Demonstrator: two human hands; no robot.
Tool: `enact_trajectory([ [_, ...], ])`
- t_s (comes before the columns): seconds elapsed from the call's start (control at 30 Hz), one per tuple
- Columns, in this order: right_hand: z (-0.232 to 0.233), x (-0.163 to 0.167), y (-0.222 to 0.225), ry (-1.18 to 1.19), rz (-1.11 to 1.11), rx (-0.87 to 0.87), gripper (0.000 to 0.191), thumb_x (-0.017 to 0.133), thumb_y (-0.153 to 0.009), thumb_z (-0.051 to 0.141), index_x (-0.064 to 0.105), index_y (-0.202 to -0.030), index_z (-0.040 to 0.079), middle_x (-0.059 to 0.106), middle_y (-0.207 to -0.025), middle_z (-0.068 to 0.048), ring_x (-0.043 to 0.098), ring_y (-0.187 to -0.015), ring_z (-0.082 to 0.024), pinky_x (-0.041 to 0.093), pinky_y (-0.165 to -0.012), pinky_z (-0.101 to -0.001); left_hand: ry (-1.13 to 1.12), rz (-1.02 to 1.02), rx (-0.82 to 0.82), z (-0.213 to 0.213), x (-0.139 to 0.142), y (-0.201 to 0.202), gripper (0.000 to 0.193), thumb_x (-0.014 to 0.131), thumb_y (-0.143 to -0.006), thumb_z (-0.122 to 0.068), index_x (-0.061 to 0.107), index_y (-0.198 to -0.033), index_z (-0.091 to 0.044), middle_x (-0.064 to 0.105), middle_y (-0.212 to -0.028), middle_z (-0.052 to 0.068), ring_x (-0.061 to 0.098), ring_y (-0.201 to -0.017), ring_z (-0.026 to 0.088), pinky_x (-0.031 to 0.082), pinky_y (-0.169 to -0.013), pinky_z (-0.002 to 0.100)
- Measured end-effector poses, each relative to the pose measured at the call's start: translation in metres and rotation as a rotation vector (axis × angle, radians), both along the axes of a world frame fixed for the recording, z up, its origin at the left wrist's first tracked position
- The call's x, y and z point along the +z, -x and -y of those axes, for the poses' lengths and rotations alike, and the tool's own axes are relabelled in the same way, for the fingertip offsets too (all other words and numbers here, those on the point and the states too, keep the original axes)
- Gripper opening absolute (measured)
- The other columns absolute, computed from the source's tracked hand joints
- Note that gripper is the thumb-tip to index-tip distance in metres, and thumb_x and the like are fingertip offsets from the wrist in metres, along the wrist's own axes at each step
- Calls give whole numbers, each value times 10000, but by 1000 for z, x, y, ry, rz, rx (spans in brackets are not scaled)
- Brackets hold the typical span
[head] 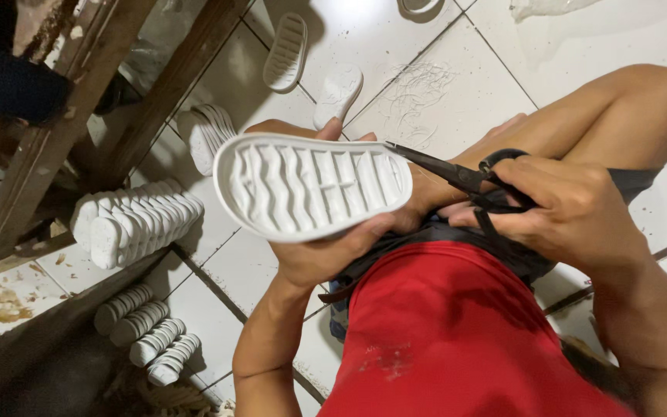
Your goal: The person sits on the floor and uses large shears to trim excess material from the edges of white slipper soles. They handle the soles one at a time, rotating them to cut along the perimeter, and place finished pieces into a nearby stack.
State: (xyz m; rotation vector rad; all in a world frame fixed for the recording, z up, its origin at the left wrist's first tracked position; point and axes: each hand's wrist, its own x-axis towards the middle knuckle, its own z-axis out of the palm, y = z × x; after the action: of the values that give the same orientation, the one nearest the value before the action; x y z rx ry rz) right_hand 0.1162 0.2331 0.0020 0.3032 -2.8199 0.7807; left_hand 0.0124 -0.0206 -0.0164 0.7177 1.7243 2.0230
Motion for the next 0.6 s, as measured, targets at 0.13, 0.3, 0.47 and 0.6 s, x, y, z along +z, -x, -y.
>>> enact_trajectory([
  [0.13, 1, -1, 3, 22, -39, 35, 97, 835, -817, 229, 767, -749, 215, 521, -653, 12, 525, -555, -120, 376, -433, -305, -129, 215, 26, 0, 7, 4, 939, 852, -881, 33, 258, -1608, 61, 437, -1578, 247, 636, -1332, 331, 561, -1172, 461],
  [0.3, 2, -8, 1, 48, -49, 60, 51, 822, -796, 235, 783, -766, 246, 549, -678, 14, 533, -560, -113, 382, -429, -292, -124, 236, 43, -2, 9, 8, 963, 863, -850, 32, 276, -1611, 92, 428, -1588, 268, 644, -1301, 333, 571, -1134, 460],
  [0.47, -2, -11, -4, 53, 13, 57, 231, 832, -829, 289, 673, -690, 196, 577, -722, 23, 551, -598, -100, 404, -468, -281, -95, 251, 0, -1, 5, 10, 941, 889, -820, -14, 314, -1557, 97, 424, -1623, 265, 635, -1303, 294, 567, -1140, 414],
  [0.6, -2, -11, -4, 35, -25, 61, 33, 802, -835, 208, 783, -829, 234, 587, -747, -2, 578, -625, -134, 422, -485, -304, 49, 118, -64, -3, 6, 13, 821, 923, -780, -72, 484, -1457, 75, 544, -1501, 253, 635, -1301, 237, 554, -1127, 351],
])
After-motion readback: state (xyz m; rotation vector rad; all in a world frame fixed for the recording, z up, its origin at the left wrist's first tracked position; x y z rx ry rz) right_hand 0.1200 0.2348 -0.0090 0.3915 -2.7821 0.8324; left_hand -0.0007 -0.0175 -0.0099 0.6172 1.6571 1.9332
